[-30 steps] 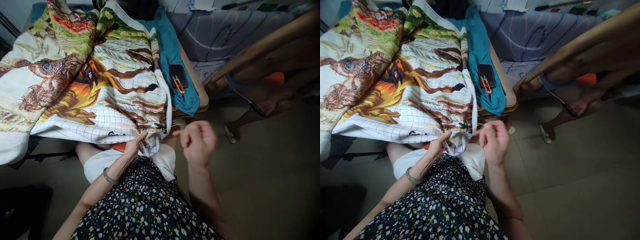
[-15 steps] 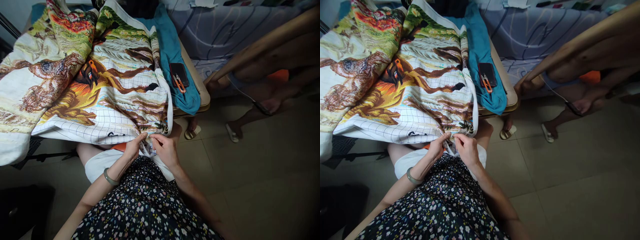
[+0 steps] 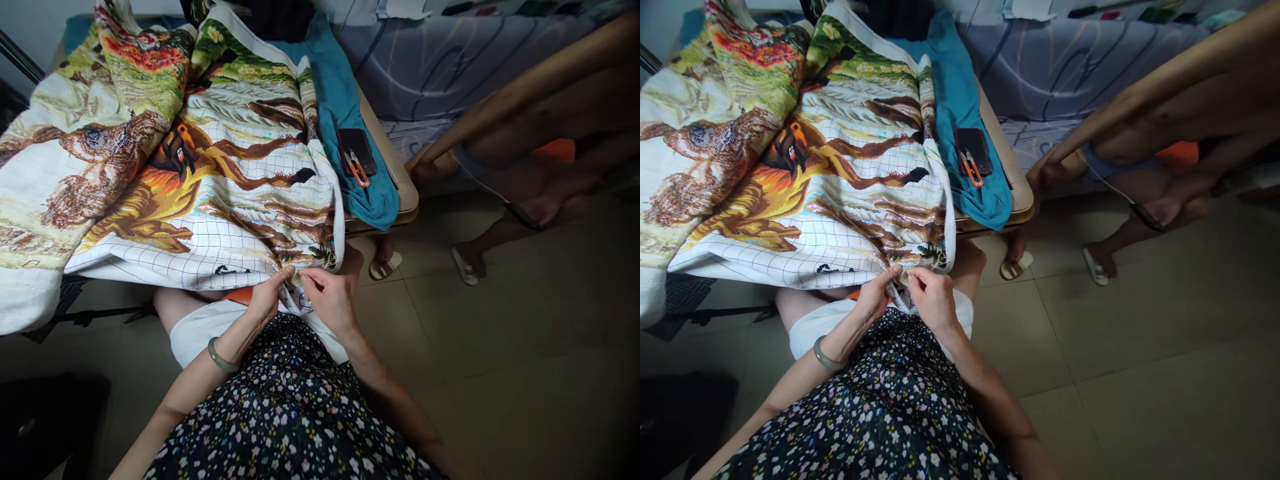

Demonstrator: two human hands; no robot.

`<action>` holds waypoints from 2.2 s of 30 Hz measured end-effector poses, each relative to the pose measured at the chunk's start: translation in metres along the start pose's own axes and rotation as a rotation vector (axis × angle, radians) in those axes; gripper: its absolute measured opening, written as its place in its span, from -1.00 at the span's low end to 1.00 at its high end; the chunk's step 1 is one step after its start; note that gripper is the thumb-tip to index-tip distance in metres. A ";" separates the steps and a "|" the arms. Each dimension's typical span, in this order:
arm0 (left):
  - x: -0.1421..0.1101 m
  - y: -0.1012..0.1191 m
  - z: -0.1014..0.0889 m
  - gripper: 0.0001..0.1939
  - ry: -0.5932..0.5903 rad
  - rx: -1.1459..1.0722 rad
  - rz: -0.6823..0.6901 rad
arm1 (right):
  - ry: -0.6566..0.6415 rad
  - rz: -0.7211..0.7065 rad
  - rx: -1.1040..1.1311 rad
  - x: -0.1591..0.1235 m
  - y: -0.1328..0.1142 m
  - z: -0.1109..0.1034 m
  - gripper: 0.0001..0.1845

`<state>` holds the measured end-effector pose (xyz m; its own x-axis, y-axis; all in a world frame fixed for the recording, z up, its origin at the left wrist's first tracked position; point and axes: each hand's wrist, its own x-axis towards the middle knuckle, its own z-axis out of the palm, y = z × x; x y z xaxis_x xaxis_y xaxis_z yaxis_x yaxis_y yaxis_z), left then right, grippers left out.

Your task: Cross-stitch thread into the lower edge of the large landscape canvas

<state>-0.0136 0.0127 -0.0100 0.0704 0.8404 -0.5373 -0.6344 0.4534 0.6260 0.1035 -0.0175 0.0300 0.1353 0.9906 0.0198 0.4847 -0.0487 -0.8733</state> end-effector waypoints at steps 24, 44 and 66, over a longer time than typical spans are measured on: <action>-0.002 0.003 0.003 -0.67 0.007 0.044 -0.039 | -0.022 0.132 0.179 0.001 -0.005 0.006 -0.80; -0.002 0.008 0.010 -0.62 0.115 0.057 0.000 | 0.110 0.216 0.402 -0.006 0.013 0.022 -0.82; -0.004 0.008 0.012 -0.61 0.045 0.012 -0.015 | 0.062 0.219 0.316 -0.003 0.005 0.010 -0.74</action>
<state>-0.0100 0.0165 0.0035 0.0450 0.8196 -0.5712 -0.6241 0.4695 0.6245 0.0965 -0.0195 0.0210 0.2627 0.9510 -0.1633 0.1496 -0.2073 -0.9668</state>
